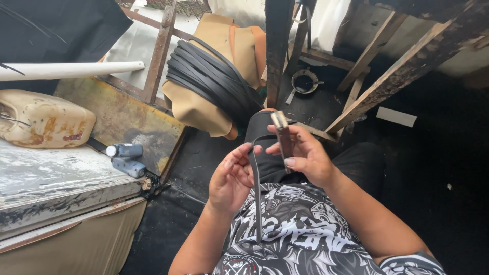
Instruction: Sanding the edges of a long black leather strap using a sanding block to smooth the finish.
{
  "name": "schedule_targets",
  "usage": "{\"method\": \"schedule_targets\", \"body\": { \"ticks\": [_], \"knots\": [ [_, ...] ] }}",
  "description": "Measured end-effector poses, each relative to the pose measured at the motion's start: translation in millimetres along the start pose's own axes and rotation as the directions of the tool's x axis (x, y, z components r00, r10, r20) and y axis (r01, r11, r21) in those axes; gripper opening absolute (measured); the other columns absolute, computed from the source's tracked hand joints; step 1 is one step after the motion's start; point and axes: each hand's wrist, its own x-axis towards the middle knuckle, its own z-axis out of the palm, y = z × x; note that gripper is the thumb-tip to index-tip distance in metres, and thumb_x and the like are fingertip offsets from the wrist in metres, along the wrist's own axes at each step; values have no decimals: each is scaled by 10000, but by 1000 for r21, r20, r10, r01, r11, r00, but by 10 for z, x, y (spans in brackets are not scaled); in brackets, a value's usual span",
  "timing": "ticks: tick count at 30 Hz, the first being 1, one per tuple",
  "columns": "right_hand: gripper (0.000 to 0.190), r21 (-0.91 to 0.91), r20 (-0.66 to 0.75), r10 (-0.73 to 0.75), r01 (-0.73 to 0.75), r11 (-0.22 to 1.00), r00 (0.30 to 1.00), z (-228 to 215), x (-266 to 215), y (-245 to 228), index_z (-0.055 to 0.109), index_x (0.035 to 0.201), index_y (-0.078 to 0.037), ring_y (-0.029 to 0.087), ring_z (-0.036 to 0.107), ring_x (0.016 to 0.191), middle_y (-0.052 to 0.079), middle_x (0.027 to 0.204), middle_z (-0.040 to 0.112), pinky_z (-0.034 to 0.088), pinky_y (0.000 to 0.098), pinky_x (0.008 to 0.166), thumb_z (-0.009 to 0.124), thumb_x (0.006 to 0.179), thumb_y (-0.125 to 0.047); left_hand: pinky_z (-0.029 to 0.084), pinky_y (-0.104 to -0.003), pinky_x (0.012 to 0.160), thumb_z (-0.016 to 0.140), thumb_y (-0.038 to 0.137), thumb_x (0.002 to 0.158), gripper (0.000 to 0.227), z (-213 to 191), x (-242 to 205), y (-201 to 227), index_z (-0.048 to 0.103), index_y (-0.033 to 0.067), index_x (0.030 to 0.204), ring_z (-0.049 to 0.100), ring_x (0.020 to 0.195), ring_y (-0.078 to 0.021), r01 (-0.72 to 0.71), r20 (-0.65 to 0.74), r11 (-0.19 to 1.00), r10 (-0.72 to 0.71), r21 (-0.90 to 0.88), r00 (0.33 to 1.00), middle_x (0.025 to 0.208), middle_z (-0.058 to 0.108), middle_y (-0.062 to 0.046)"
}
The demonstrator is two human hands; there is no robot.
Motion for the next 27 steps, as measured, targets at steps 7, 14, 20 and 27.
{"method": "schedule_targets", "body": {
  "ticks": [7,14,20,27],
  "knots": [
    [748,-81,63,18,-13,997,998,-2,31,191,473,1437,121,299,708,987,207,1277,564,635,340,653,798,796,-89,665,-321,579,671,-131,814,370,60,-70,-25,575,-121,1172,748,791,-297,6,-245,993,24,122,969,1187,667,-332],
    [738,-256,260,-4,73,964,966,276,37,-138,526,1425,113,219,684,739,154,960,613,585,365,673,839,777,-51,675,-325,623,672,-31,871,310,-170,-58,-59,597,-105,1163,736,811,-269,-53,-300,976,116,213,947,1084,688,-243],
    [838,-238,112,-19,46,970,994,95,-60,3,451,1477,84,176,665,750,146,938,654,569,343,726,853,746,1,673,-257,596,698,-72,842,521,62,-42,99,511,-55,1328,757,797,-262,-45,-284,980,101,196,953,1305,627,-235],
    [642,-383,-7,-93,83,920,996,72,-51,-35,602,1368,62,181,664,818,166,978,724,566,355,778,854,785,-37,673,-234,623,675,-78,797,828,185,-80,185,325,-22,1545,759,799,-225,-55,-114,998,59,42,992,1572,402,-245]
  ]
}}
